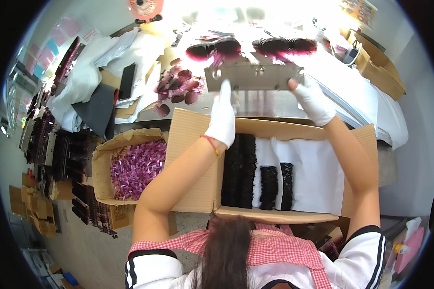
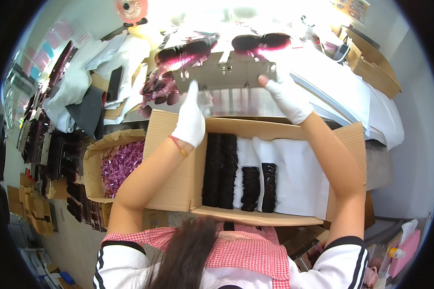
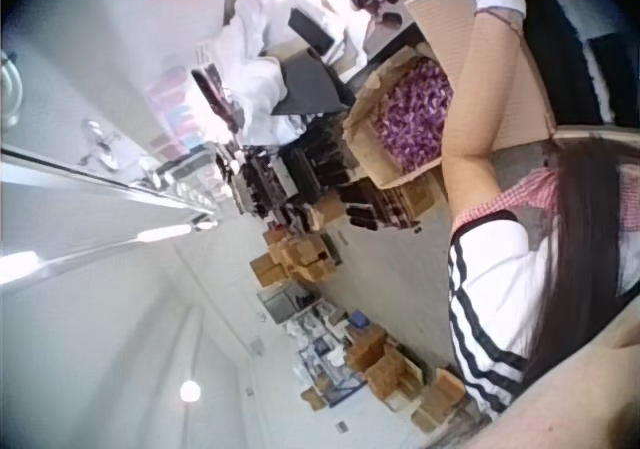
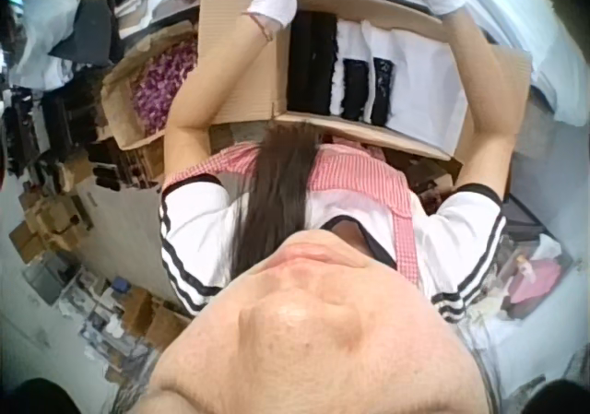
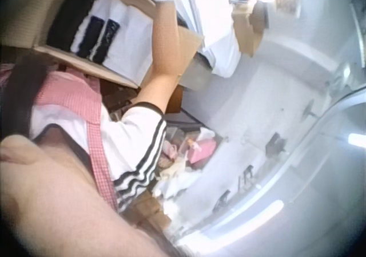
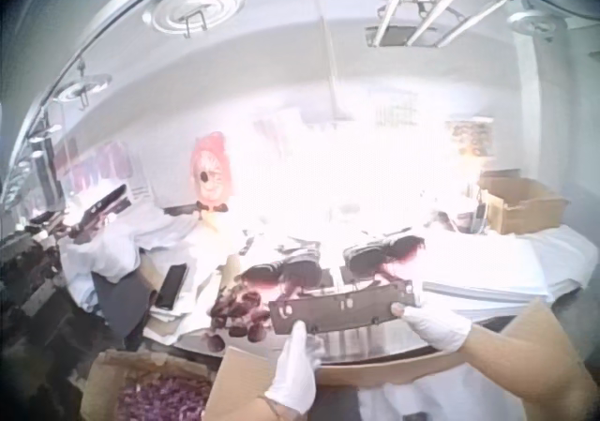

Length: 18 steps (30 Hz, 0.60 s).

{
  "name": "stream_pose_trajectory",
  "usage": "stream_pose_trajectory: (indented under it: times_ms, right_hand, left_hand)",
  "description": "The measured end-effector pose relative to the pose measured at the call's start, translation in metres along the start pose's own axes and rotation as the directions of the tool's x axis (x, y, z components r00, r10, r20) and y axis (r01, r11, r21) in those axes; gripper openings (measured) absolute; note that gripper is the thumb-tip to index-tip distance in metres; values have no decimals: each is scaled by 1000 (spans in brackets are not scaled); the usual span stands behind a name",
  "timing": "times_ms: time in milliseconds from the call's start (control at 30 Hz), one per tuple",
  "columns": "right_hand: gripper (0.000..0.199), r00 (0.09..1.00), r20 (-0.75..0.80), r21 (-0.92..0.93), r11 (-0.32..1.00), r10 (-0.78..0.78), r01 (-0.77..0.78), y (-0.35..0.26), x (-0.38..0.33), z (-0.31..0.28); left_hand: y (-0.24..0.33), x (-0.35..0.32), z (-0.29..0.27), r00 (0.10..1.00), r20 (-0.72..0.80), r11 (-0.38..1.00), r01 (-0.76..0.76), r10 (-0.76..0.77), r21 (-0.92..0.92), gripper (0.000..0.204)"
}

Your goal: The person assembles hair rollers by inserting black foam cores into pink plastic frames and placing them into a cardboard box. They repeatedly pick up frames, insert the foam, and arrange the finished rollers in the box.

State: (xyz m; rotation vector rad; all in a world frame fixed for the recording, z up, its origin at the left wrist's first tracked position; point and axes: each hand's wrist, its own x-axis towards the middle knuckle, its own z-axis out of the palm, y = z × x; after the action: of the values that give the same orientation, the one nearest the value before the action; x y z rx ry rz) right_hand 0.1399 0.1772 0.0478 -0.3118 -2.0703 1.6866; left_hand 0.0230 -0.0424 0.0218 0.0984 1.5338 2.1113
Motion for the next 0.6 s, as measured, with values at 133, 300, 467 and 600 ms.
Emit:
stream_pose_trajectory:
  times_ms: [133, 300, 467, 600]
  right_hand:
    - [38, 998, -18, -136, 989, -61, 58, 72, -2, 5]
    - [30, 981, 109, -409, 907, 161, -103, 120, 13, 7]
    - [46, 943, 119, -449, 864, 311, -228, 95, 11, -36]
    - [68, 976, -79, -265, 939, 205, -219, 76, 13, -45]
  left_hand:
    - [-35, -19, 7, 871, 489, 840, -302, 50, 451, 24]
    - [-58, 16, 28, 504, 717, -171, -748, 482, 641, 42]
    - [-77, 35, 26, 544, 692, -235, -679, 474, 695, 43]
    - [-81, 38, 20, 494, 675, -188, -714, 548, 674, 41]
